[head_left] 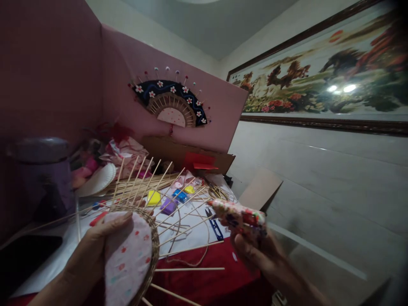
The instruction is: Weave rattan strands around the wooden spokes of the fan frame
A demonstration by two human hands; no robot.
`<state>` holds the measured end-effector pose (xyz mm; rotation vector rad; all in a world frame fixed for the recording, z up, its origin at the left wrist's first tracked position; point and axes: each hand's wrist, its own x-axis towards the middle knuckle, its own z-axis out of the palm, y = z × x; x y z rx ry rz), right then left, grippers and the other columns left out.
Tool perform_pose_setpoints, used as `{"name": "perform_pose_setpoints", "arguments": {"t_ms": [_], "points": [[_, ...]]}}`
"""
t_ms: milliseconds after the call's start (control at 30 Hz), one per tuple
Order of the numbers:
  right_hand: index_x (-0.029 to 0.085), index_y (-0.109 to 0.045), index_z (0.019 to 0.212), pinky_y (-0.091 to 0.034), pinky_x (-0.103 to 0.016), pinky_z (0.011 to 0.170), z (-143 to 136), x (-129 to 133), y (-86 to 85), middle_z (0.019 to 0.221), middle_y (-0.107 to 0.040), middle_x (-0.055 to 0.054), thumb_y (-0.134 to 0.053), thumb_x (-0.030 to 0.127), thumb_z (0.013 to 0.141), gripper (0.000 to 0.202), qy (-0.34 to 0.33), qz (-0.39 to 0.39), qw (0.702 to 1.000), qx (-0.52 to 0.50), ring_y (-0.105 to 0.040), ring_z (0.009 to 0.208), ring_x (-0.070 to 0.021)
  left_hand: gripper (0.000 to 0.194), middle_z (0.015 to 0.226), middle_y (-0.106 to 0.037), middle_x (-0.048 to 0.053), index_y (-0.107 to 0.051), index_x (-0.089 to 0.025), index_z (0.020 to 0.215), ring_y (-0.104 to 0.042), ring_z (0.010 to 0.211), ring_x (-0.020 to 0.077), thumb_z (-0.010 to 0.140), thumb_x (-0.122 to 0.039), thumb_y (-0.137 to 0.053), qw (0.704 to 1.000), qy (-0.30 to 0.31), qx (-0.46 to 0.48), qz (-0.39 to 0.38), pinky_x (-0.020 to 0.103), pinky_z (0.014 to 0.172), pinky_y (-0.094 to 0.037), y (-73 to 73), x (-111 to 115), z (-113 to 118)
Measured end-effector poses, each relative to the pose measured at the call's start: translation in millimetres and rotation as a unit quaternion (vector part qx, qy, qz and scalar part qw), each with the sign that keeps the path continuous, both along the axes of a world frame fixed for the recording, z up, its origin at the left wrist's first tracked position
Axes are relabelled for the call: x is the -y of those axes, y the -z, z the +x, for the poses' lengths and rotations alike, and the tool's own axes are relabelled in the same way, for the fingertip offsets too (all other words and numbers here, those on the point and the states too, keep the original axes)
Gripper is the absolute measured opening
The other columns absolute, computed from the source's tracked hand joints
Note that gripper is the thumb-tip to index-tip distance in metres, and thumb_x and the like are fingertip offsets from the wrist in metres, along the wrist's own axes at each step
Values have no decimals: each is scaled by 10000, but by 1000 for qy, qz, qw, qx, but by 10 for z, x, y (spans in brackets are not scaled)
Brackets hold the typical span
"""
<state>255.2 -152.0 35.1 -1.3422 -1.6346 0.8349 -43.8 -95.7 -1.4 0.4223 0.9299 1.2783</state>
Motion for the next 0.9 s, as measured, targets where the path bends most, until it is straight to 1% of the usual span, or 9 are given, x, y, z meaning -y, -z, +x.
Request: {"name": "perform_pose_setpoints", "arguments": {"t_ms": [33, 67, 133, 300, 400, 533, 667, 800, 900], "points": [[180, -487, 629, -269, -216, 432, -79, -3, -44, 551, -370, 32, -546, 560, 764, 407, -18, -2, 1000, 4, -301, 490, -92, 191, 617, -674, 96, -652, -115, 720, -619, 512, 239, 550, -151, -731, 999, 24, -20, 34, 338, 480, -500, -17, -82, 22], [181, -479, 653, -260, -211, 436, -152, -16, -84, 571, -353, 38, -550, 549, 770, 392, -33, -10, 999, 7, -280, 504, -88, 179, 593, -672, 90, -650, -121, 692, -614, 490, 239, 540, -153, -737, 997, 33, -42, 57, 340, 463, -497, -24, -145, 35], [186, -455, 670, -232, -204, 421, -272, -56, -144, 567, -314, 52, -533, 548, 785, 387, -53, -30, 998, 5, -244, 495, -79, 161, 571, -672, 81, -643, -129, 642, -611, 473, 231, 526, -168, -748, 995, 44, -49, 70, 329, 450, -493, -17, -210, 42], [197, -373, 576, -194, -207, 393, -407, -151, -189, 491, -314, 60, -483, 563, 808, 447, -72, -71, 994, 35, -253, 439, -67, 171, 547, -672, 70, -652, -135, 597, -609, 459, 208, 479, -163, -772, 995, 59, -35, 71, 292, 434, -487, 6, -161, 38], [195, -365, 557, -193, -206, 390, -416, -177, -186, 456, -316, 65, -467, 559, 820, 460, -80, -87, 991, 60, -259, 418, -63, 165, 553, -672, 76, -663, -130, 610, -608, 464, 204, 509, -207, -769, 992, 88, -37, 82, 286, 440, -483, 12, -150, 35], [193, -404, 583, -212, -201, 392, -391, -170, -182, 458, -325, 68, -478, 538, 825, 427, -70, -83, 992, 62, -266, 417, -66, 183, 585, -682, 89, -669, -119, 644, -621, 494, 224, 538, -239, -758, 991, 94, -45, 81, 315, 476, -499, 29, -179, 27], [188, -495, 680, -247, -196, 404, -354, -125, -173, 509, -359, 60, -542, 529, 790, 361, -58, -73, 994, 51, -292, 449, -74, 180, 629, -695, 106, -666, -114, 678, -640, 544, 249, 565, -232, -741, 992, 90, -48, 77, 347, 522, -511, 27, -192, 34], [187, -530, 700, -294, -196, 445, -352, -92, -177, 524, -353, 57, -555, 507, 792, 334, -73, -77, 993, 49, -307, 483, -83, 173, 593, -686, 93, -652, -123, 644, -633, 510, 243, 531, -206, -754, 994, 73, -50, 69, 348, 497, -514, 11, -183, 44], [189, -574, 753, -360, -211, 529, -365, -93, -186, 598, -425, 37, -552, 480, 804, 296, -84, -59, 993, 56, -361, 550, -100, 184, 579, -684, 91, -655, -124, 637, -627, 490, 239, 503, -190, -762, 995, 62, -48, 61, 341, 473, -512, -5, -175, 44]]}}
